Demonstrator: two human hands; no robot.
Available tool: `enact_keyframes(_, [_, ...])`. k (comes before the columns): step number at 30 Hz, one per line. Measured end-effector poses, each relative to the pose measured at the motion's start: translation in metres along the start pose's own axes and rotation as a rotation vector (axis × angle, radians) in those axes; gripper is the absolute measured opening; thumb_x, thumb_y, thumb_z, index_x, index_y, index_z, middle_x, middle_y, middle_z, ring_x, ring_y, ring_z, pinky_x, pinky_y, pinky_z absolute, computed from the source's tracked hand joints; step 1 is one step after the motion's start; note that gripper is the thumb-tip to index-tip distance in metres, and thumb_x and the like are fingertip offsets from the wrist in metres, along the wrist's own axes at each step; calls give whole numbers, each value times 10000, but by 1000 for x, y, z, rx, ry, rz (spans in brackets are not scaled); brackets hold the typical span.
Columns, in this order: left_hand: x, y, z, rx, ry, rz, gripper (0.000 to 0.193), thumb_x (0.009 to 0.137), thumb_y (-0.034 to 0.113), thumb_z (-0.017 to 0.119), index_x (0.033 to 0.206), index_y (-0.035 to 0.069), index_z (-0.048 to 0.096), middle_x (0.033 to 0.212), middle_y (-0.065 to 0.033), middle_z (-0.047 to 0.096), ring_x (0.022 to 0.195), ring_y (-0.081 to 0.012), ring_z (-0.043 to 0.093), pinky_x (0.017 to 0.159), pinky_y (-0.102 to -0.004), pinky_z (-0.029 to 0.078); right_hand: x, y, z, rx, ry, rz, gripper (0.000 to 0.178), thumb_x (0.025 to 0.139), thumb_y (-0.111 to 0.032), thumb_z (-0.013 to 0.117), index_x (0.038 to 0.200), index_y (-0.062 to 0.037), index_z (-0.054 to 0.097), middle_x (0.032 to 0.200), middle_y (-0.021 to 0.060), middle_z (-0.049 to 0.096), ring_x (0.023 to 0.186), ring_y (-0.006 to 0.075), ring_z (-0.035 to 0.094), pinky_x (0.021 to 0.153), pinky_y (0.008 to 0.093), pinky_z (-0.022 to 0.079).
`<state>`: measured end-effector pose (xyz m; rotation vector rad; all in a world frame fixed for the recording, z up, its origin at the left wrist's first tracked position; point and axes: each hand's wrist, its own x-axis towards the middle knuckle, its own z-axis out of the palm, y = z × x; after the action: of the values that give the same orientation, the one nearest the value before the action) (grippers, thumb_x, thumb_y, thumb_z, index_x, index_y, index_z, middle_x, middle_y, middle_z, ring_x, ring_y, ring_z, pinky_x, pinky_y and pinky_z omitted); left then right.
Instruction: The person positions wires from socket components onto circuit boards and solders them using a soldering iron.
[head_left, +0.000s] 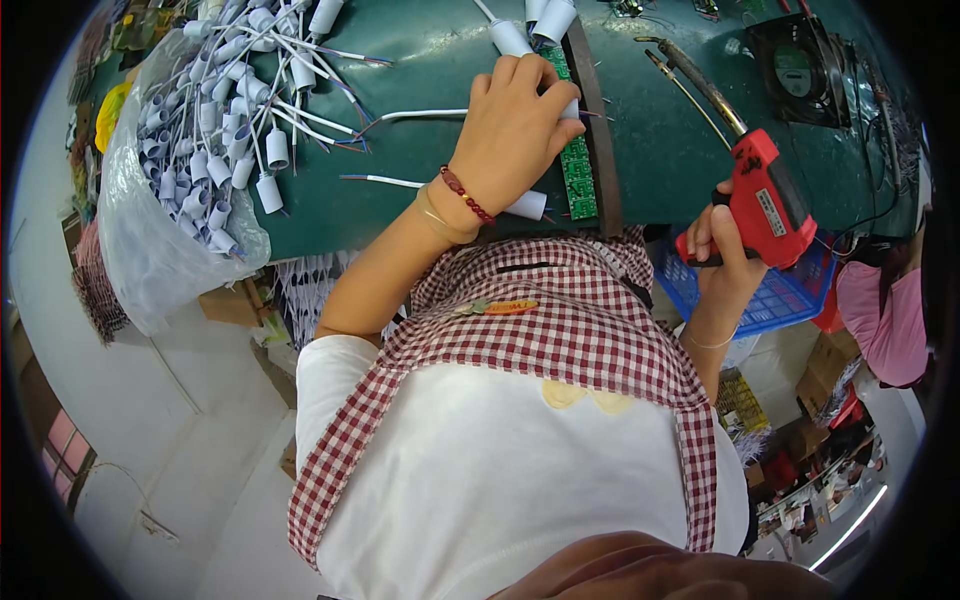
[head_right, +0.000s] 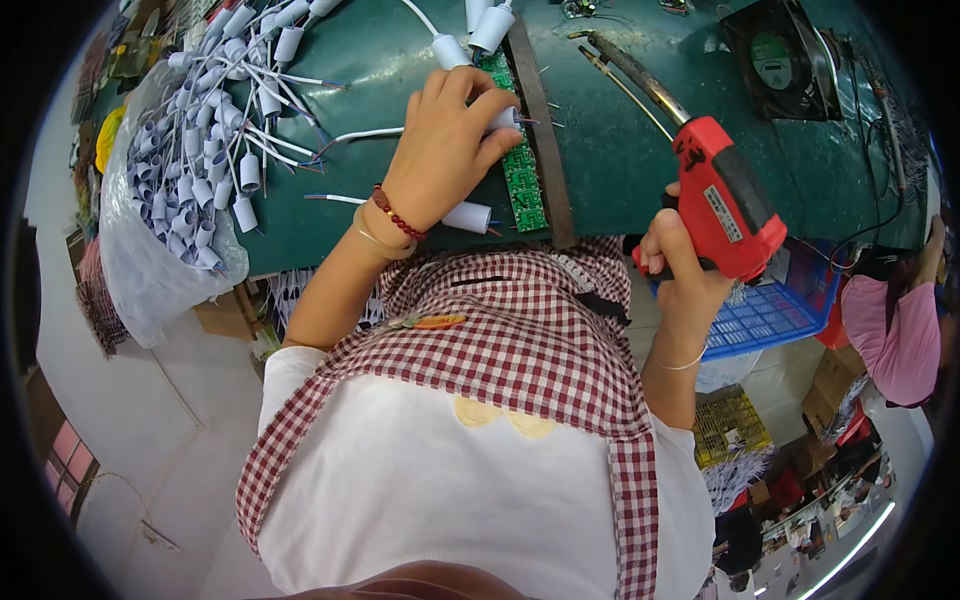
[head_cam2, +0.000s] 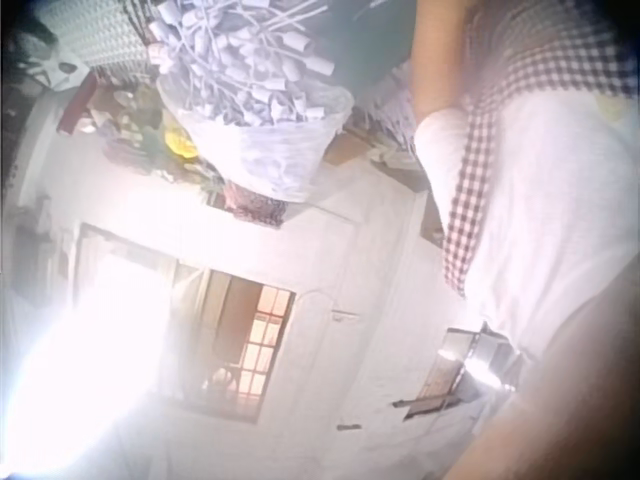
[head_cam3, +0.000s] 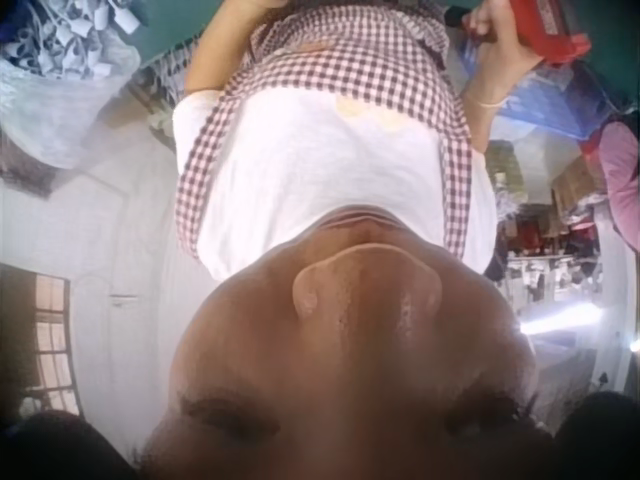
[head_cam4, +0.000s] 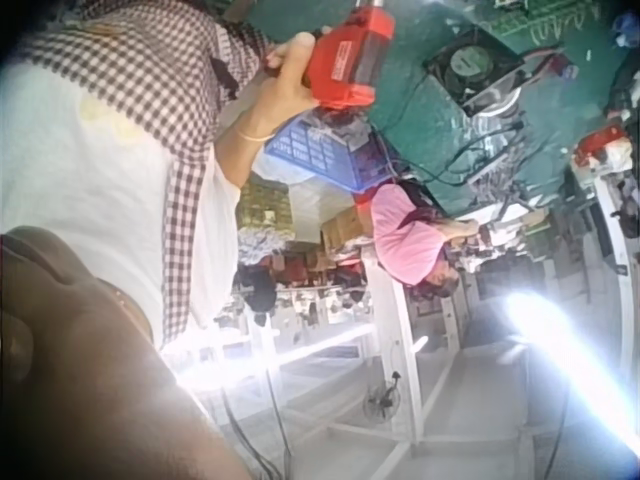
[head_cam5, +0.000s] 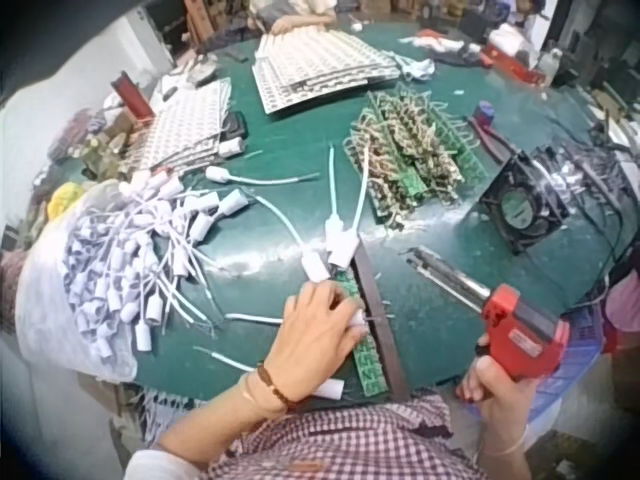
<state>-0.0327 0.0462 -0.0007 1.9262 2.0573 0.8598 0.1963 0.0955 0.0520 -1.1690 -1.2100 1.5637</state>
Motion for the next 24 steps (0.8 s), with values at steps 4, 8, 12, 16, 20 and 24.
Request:
enact_keyframes(4, [6,-8,-7,-236,91,-21,249,762,189,672,978,95,594,873,-82,587,839,-281,574,704,-388,428,-3,3,-4,22,9,-5,256,800,23,581,1040,93,525,577,57,503,435,95,430,436,240,376])
enact_keyframes(8, [10,-15,-22,-160,68,-149,188,820,217,589,892,45,615,584,-95,553,488,-212,535,494,-309,422,-1,4,-5,31,6,11,253,797,30,584,1037,90,530,583,56,512,439,93,442,442,230,378])
enact_keyframes(12, [10,-28,-13,-188,-74,-425,238,758,247,589,764,18,655,550,-82,572,500,-137,552,502,-286,421,-1,7,-5,13,-14,26,247,799,24,593,1033,78,537,586,47,518,446,86,447,444,223,376])
enact_keyframes(16, [13,-30,-9,-242,-129,-542,282,695,316,589,685,40,648,603,-185,583,593,-374,580,576,-423,471,-6,13,-1,-117,-58,114,255,817,-7,577,1052,73,518,585,60,503,442,94,424,437,233,368])
enact_keyframes(20, [16,-35,-7,-234,-189,-529,276,694,306,580,657,40,644,602,-181,583,602,-375,583,591,-419,473,-12,23,-6,-182,-95,198,252,813,16,587,1051,75,530,588,49,516,463,89,443,450,228,366])
enact_keyframes(24, [13,-41,-7,-359,-264,-551,273,733,306,576,712,46,654,612,-176,592,612,-378,585,591,-421,471,-13,28,-8,-193,-125,219,251,814,26,585,1055,73,529,590,47,517,465,90,446,454,227,364])
